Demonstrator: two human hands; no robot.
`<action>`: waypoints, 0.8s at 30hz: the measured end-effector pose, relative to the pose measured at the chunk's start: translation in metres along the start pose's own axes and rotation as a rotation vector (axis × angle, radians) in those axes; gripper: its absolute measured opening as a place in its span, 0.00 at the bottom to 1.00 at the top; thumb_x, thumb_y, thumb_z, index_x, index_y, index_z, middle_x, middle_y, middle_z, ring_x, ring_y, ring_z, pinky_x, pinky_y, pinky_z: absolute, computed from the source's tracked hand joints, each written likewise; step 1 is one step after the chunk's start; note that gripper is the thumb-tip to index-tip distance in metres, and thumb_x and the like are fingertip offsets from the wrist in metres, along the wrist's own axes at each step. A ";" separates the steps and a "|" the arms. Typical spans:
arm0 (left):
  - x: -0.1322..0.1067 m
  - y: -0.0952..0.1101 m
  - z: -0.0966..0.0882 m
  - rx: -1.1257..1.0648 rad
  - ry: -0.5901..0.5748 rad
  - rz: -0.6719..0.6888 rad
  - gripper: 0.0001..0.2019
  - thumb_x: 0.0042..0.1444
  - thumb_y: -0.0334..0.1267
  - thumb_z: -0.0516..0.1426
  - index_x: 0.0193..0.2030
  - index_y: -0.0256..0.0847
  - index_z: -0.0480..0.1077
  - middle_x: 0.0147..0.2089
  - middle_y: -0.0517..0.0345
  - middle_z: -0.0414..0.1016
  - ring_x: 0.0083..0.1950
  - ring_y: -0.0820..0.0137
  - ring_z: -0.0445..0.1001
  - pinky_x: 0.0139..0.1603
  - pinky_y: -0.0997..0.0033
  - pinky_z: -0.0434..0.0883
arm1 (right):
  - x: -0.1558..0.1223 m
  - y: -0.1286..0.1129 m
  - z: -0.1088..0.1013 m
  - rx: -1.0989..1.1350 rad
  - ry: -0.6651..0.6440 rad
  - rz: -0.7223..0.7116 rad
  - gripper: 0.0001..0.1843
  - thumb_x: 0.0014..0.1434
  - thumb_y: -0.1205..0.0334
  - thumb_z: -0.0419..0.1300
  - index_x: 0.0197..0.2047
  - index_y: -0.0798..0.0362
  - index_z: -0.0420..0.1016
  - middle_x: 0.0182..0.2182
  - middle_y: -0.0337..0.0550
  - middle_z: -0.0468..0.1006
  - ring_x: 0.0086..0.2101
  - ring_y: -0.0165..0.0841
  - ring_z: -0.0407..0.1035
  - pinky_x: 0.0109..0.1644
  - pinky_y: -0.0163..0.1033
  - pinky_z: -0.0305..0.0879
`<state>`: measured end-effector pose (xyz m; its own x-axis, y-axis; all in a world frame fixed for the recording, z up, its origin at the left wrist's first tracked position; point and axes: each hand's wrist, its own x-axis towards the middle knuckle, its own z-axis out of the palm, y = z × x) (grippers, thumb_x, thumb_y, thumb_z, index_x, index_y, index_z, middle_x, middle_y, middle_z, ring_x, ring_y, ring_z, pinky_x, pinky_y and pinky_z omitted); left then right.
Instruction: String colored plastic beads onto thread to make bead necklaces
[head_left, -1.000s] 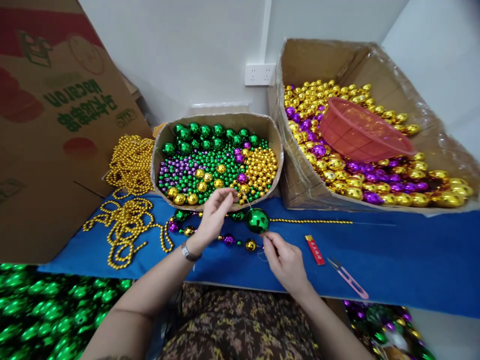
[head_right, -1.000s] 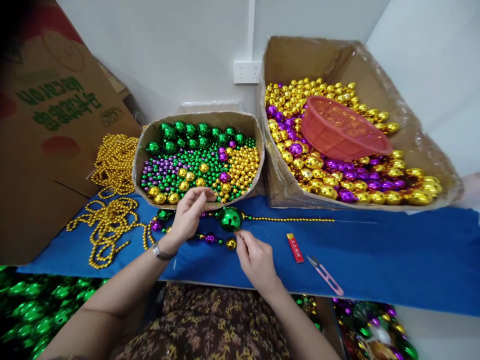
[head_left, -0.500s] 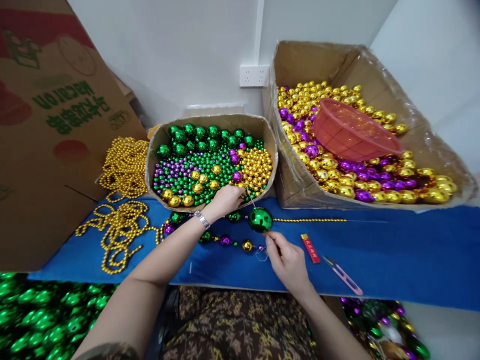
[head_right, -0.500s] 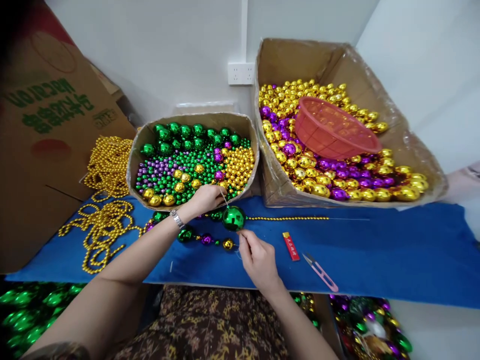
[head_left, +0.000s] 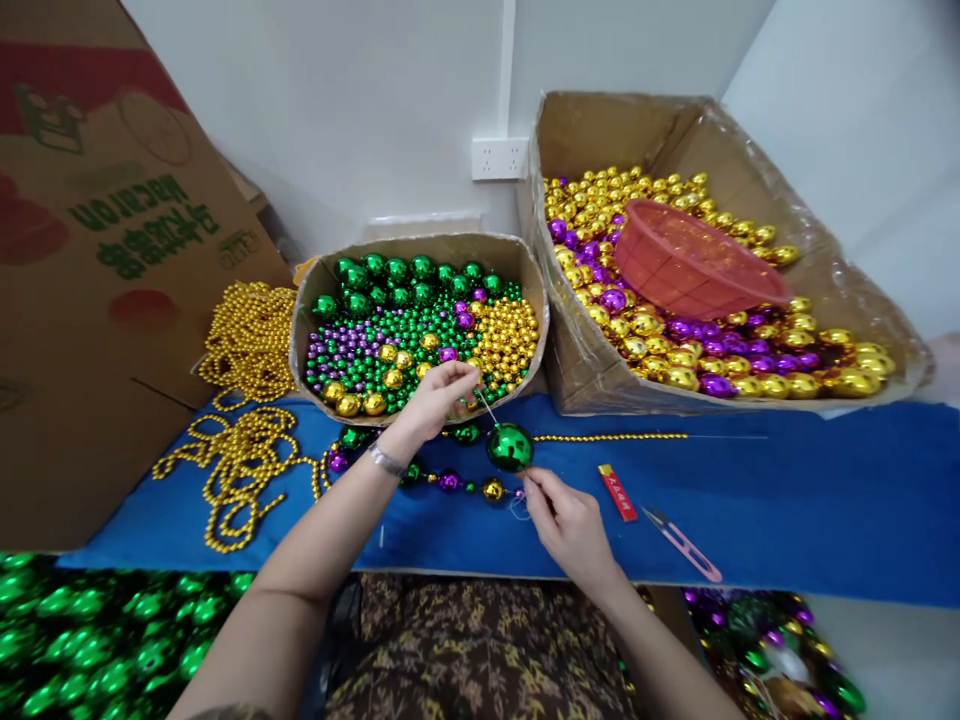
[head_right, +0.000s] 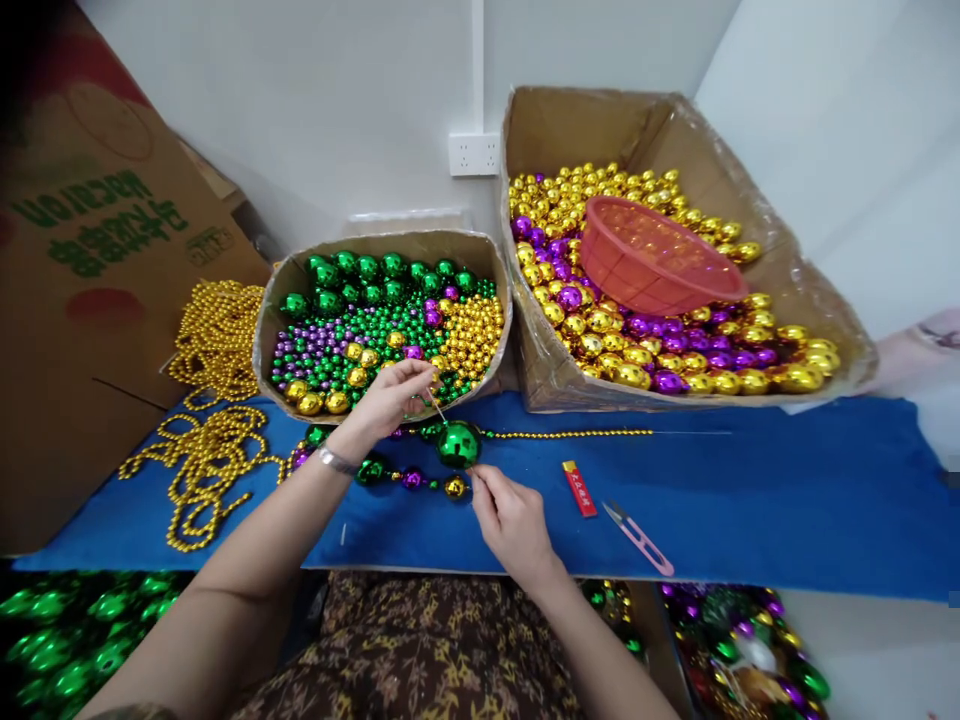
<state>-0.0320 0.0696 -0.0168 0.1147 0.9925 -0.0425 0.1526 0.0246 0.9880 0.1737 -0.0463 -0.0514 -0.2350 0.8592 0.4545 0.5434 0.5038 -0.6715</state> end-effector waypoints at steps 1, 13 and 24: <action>-0.007 0.002 -0.002 -0.236 -0.015 -0.050 0.12 0.57 0.43 0.59 0.42 0.38 0.71 0.37 0.54 0.76 0.32 0.74 0.72 0.27 0.78 0.64 | 0.000 0.000 0.001 0.003 -0.010 -0.009 0.10 0.67 0.64 0.50 0.41 0.53 0.72 0.28 0.40 0.81 0.25 0.29 0.74 0.32 0.31 0.66; -0.044 0.010 -0.005 -0.769 -0.004 -0.196 0.12 0.52 0.38 0.65 0.41 0.34 0.76 0.36 0.51 0.79 0.32 0.75 0.74 0.28 0.80 0.68 | -0.002 -0.003 0.005 0.007 -0.043 -0.018 0.10 0.67 0.65 0.50 0.42 0.53 0.73 0.29 0.40 0.81 0.26 0.29 0.75 0.32 0.31 0.66; -0.070 0.002 -0.003 -0.263 -0.080 -0.013 0.14 0.52 0.43 0.64 0.42 0.37 0.75 0.34 0.55 0.77 0.31 0.76 0.71 0.29 0.79 0.68 | -0.016 0.009 0.020 -0.148 -0.107 -0.056 0.13 0.69 0.62 0.46 0.41 0.54 0.72 0.27 0.44 0.80 0.27 0.31 0.75 0.33 0.33 0.66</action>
<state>-0.0429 0.0006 -0.0117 0.1936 0.9794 -0.0569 -0.1046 0.0783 0.9914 0.1668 -0.0539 -0.0763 -0.3476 0.8390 0.4187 0.6382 0.5388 -0.5499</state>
